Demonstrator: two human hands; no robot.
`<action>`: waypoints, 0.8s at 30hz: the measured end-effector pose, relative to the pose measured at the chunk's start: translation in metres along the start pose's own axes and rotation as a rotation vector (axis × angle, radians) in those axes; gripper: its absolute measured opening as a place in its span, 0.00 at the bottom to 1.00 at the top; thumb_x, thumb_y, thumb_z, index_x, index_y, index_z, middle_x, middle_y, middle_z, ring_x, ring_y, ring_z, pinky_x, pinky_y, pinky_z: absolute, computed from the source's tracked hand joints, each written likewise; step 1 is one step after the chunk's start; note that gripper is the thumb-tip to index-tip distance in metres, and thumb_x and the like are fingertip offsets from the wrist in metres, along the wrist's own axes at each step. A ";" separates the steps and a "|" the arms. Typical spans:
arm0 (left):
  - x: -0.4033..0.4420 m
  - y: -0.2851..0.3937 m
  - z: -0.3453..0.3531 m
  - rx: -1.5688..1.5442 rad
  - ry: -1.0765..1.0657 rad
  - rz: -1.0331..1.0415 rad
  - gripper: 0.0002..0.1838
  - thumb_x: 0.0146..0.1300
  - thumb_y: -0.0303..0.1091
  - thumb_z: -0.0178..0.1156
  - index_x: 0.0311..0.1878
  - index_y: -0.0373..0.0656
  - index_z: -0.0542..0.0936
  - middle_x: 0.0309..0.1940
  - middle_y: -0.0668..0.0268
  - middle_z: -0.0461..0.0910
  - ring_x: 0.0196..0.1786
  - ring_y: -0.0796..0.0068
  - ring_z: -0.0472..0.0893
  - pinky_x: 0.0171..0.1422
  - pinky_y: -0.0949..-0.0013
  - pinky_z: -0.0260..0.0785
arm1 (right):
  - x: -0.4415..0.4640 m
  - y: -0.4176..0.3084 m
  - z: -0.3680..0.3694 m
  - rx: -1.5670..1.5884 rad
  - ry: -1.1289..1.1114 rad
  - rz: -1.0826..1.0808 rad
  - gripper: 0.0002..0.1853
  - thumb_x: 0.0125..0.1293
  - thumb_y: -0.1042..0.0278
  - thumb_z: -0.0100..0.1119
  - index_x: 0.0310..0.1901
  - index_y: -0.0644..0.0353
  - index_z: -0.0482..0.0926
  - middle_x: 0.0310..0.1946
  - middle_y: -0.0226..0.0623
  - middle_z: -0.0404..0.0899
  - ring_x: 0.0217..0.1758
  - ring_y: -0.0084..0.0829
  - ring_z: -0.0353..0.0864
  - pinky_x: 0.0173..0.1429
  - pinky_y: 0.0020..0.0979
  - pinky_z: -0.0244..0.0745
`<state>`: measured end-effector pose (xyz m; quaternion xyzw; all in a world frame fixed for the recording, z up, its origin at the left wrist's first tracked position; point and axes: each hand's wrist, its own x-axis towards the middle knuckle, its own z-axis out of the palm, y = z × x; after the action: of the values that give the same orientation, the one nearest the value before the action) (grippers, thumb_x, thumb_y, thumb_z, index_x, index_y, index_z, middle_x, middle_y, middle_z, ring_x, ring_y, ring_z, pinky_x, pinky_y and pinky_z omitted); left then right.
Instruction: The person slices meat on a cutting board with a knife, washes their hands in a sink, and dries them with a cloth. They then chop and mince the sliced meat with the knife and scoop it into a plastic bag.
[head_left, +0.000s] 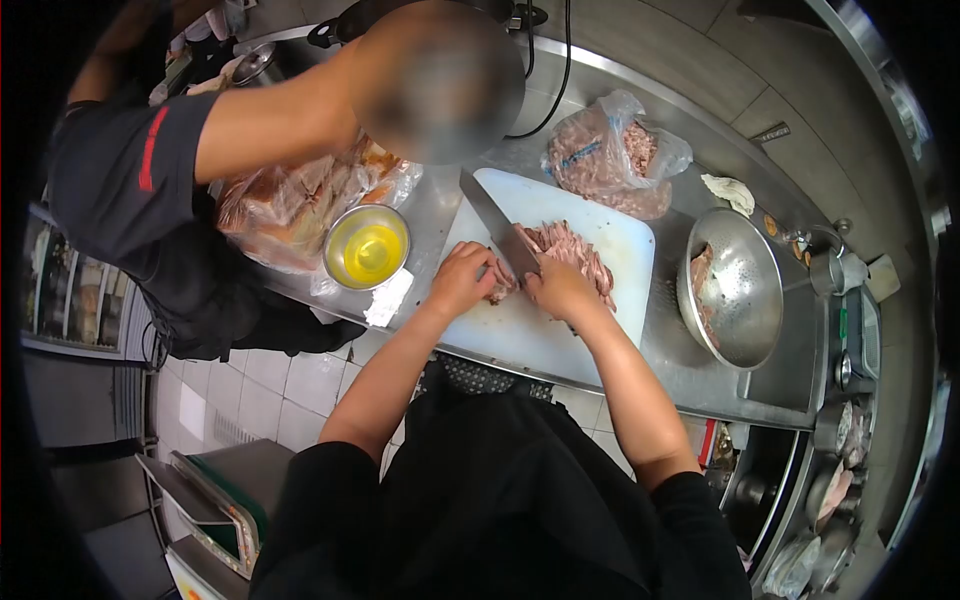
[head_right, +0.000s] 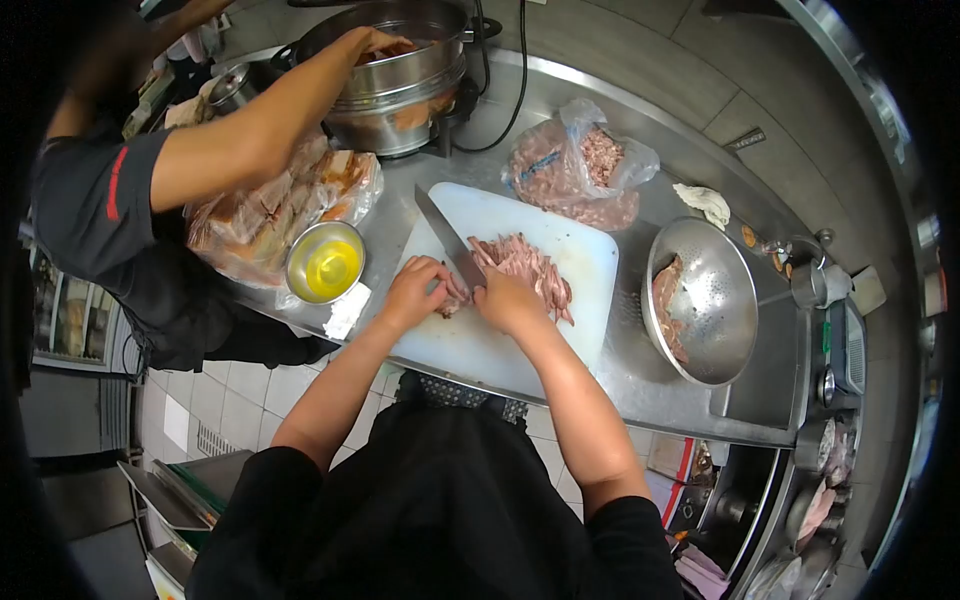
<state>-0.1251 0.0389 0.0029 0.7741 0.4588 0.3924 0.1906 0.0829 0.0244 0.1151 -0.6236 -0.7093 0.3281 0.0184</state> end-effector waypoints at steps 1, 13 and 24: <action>-0.001 0.001 0.000 -0.011 0.000 0.006 0.06 0.56 0.28 0.66 0.37 0.42 0.80 0.42 0.61 0.80 0.51 0.54 0.78 0.58 0.55 0.73 | -0.006 0.004 -0.001 -0.098 0.070 -0.057 0.20 0.74 0.59 0.53 0.57 0.65 0.78 0.46 0.61 0.86 0.51 0.59 0.85 0.59 0.55 0.78; 0.000 -0.003 0.006 0.076 -0.013 0.047 0.07 0.55 0.28 0.66 0.36 0.41 0.79 0.40 0.61 0.79 0.50 0.55 0.77 0.56 0.56 0.73 | 0.012 0.020 0.035 -0.072 0.052 -0.101 0.20 0.76 0.59 0.52 0.60 0.65 0.75 0.28 0.53 0.86 0.21 0.45 0.85 0.36 0.46 0.82; 0.002 -0.005 0.004 0.085 0.026 0.084 0.06 0.56 0.26 0.68 0.36 0.42 0.81 0.39 0.60 0.81 0.47 0.53 0.79 0.52 0.56 0.74 | 0.011 0.005 0.021 0.007 -0.035 -0.023 0.20 0.75 0.57 0.52 0.55 0.67 0.77 0.30 0.56 0.86 0.25 0.49 0.87 0.41 0.49 0.83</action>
<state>-0.1242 0.0433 -0.0027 0.7950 0.4445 0.3902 0.1350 0.0757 0.0250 0.0921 -0.6095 -0.7154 0.3413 0.0120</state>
